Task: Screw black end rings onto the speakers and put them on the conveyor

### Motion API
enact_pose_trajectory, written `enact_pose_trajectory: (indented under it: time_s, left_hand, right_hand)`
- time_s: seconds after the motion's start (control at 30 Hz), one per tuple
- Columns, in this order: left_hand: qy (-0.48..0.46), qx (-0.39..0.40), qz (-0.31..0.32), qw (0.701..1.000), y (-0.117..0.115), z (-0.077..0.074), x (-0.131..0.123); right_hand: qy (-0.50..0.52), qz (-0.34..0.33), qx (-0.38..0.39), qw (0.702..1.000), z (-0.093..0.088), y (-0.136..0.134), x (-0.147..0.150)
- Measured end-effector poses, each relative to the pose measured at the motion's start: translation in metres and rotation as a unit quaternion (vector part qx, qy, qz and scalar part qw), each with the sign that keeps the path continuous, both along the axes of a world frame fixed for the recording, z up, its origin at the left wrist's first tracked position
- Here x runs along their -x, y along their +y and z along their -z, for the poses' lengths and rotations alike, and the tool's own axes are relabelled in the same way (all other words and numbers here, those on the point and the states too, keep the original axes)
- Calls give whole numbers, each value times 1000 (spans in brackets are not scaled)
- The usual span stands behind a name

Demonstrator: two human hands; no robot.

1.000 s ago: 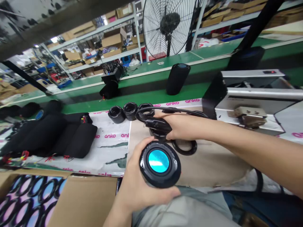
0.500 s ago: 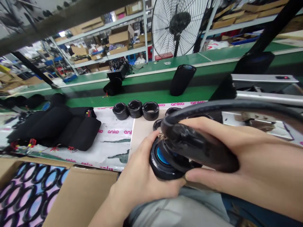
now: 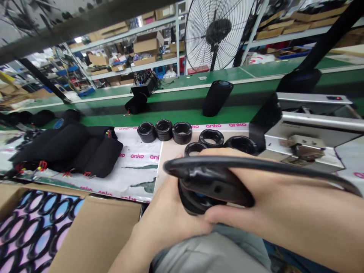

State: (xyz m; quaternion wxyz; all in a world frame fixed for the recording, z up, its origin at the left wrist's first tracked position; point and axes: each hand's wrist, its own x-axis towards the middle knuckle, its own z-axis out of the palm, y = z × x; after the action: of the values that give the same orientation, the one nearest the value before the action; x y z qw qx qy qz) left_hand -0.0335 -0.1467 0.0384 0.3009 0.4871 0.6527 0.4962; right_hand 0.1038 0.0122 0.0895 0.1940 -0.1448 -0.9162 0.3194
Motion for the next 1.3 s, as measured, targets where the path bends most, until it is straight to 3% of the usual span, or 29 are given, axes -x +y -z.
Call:
enact_pose_trajectory:
  time_s: [0.1, 0.17, 0.27, 0.4, 0.63, 0.9, 1.07, 1.2, 1.3]
  left_hand:
    - [-8, -9, -24, 1000, 1, -3, 0]
    - [-17, -16, -37, 999, 2, -3, -1]
    - [-22, -17, -35, 999, 2, 0, -2]
    - [-12, 13, -51, 999, 0, 6, 0]
    - [-11, 33, -63, 997, -4, 9, 1]
    - [-62, 59, -65, 994, -4, 7, -2]
    - [-84, 15, -60, 995, -5, 22, -3]
    - [-136, -75, -48, 987, -2, 38, -5]
    - [-168, -101, -53, 979, 3, 41, -8]
  right_hand:
    - [-68, -3, -1, 998, -6, 6, 5]
    - [-80, 9, 69, 994, -6, 16, 2]
    - [-90, -42, 170, 980, 1, 31, -5]
    - [-144, -80, 159, 973, 10, 35, -6]
    - [-184, 53, 215, 958, -5, 11, -4]
    - [-237, 128, 154, 951, -11, -1, -3]
    - [-240, 79, 132, 958, -18, 0, 2]
    - [-284, 69, 134, 947, -32, -1, 3]
    - [-307, 58, 121, 942, -39, 0, 5]
